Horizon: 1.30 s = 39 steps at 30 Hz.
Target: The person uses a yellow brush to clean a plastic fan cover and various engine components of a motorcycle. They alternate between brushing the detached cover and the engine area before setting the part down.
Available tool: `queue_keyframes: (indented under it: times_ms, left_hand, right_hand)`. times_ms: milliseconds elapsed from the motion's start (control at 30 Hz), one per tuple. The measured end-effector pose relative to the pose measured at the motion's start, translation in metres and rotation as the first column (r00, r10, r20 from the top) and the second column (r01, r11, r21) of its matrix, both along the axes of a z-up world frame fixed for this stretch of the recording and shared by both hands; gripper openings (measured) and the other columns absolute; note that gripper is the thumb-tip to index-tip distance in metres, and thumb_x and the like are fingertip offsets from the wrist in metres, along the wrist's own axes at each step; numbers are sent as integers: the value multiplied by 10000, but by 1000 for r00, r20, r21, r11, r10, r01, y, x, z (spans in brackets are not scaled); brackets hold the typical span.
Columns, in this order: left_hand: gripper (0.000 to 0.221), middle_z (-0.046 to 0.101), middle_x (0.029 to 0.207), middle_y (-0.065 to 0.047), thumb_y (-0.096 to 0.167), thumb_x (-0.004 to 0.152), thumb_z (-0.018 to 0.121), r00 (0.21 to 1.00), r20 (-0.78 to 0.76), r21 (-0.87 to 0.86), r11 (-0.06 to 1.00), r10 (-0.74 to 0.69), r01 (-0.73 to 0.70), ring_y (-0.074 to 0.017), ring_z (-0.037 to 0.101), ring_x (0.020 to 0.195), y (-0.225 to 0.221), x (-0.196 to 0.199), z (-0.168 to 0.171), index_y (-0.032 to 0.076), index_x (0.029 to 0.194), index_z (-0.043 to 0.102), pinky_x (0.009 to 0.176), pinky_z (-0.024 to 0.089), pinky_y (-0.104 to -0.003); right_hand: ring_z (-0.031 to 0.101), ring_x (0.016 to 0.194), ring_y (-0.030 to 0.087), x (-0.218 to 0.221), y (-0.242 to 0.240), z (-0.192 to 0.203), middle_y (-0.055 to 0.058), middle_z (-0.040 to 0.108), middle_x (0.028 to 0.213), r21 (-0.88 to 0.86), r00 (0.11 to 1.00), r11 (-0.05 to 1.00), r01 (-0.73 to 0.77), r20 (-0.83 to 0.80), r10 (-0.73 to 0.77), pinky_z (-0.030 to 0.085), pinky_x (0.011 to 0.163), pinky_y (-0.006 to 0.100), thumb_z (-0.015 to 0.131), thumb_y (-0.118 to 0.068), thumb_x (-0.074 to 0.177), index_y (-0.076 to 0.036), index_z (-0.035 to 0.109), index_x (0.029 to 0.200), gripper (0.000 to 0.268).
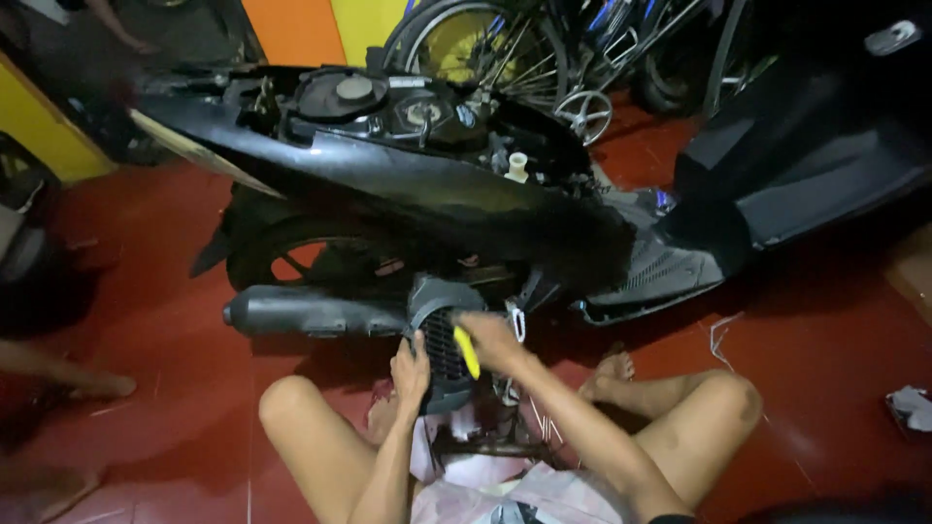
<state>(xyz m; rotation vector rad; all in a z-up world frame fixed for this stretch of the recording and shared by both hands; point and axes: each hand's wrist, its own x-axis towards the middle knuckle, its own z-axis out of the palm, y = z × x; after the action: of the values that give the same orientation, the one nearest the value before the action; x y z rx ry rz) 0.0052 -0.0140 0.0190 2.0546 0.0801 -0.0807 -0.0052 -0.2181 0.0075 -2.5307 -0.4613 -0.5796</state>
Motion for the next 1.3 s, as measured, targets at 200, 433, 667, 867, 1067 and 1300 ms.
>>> queue_keyframes:
  times_ms: [200,433,667,867,1067,1300]
  left_hand:
    - [744,683,1188,-308,647,981,345,998,56,147,989,-25,17,-528,604,1133,-6,14,-50,13,1246,631,979,446,-543]
    - [790,635,1300,-287,676,963,296,996,-78,153,987,-36,47,-495,532,1251,-11,20,-52,43,1353,561,1084,385,-509]
    - [740,689,1177,-300,687,947,337,993,-119,158,987,-17,36,-514,586,1183,-14,19,-52,59,1204,633,1022,436,-539]
    - [752,702,1208,-273,676,956,355,989,-149,119,993,-6,24,-483,629,1162,-15,16,-35,38,1226,647,990,480,-493]
    - [772,696,1180,-301,718,931,356,986,-166,164,986,9,18,-515,625,1140,-14,19,-39,58,1212,642,999,476,-524]
    - [895,650,1310,-286,745,930,321,986,-165,189,982,3,29,-479,569,1273,-17,33,-56,18,1394,561,1096,427,-490]
  right_hand:
    - [671,726,465,-10,21,-12,208,686,808,-70,950,962,-263,-190,246,464,540,530,670,-255,892,-98,459,1038,301]
    - [716,842,442,10,-8,28,173,734,904,144,972,979,147,-204,-116,523,690,518,552,-345,986,-156,507,1216,301]
    - [642,710,452,-14,10,30,190,665,823,91,894,991,-101,-428,131,421,580,505,573,-313,983,-118,444,1134,278]
    - [709,821,406,6,-4,38,140,699,900,110,972,988,108,-220,-81,513,686,507,494,-349,1030,-132,469,1103,231]
    - [617,774,403,-28,14,51,191,644,932,64,851,965,-253,-460,253,444,648,487,513,-302,1035,-96,454,1081,219]
    - [683,730,426,16,-18,-11,144,701,806,188,970,954,233,-109,-215,473,611,514,592,-313,980,-149,481,1062,214]
